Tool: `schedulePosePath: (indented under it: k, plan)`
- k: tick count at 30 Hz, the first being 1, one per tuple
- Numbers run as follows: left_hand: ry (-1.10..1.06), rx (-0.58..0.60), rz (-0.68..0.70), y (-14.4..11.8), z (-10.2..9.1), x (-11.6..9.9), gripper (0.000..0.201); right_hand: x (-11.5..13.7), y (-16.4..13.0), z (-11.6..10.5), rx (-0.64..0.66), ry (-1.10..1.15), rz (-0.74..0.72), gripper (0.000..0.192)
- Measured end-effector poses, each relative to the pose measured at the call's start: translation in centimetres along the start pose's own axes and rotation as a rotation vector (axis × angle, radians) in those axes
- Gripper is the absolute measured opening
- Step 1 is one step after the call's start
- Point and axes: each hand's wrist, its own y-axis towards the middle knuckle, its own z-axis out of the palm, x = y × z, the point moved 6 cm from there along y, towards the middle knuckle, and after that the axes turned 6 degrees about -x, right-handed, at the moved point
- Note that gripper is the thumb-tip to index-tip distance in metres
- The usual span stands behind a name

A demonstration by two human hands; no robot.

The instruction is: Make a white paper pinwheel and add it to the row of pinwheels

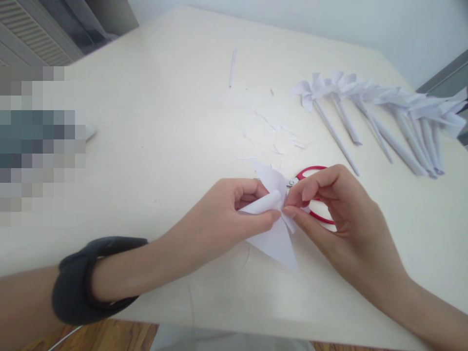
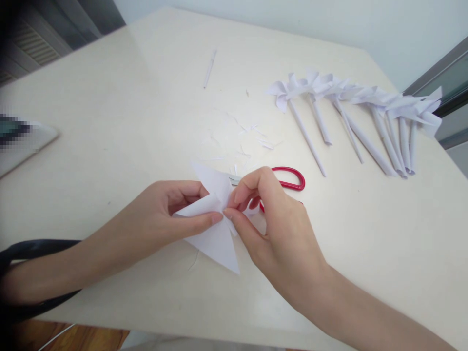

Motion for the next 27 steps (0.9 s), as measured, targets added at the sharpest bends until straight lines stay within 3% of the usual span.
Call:
schedulePosePath:
  k: [10,27]
  plan:
    - [0.007,-0.011,0.054,-0.09,-0.14,0.89,0.018,-0.20,0.22,-0.48,0.039,0.136,0.028,0.023]
    - [-0.045,-0.021,0.081,0.00,0.07,0.48,0.015,-0.11,0.05,-0.32,-0.005,0.062,0.017,0.025]
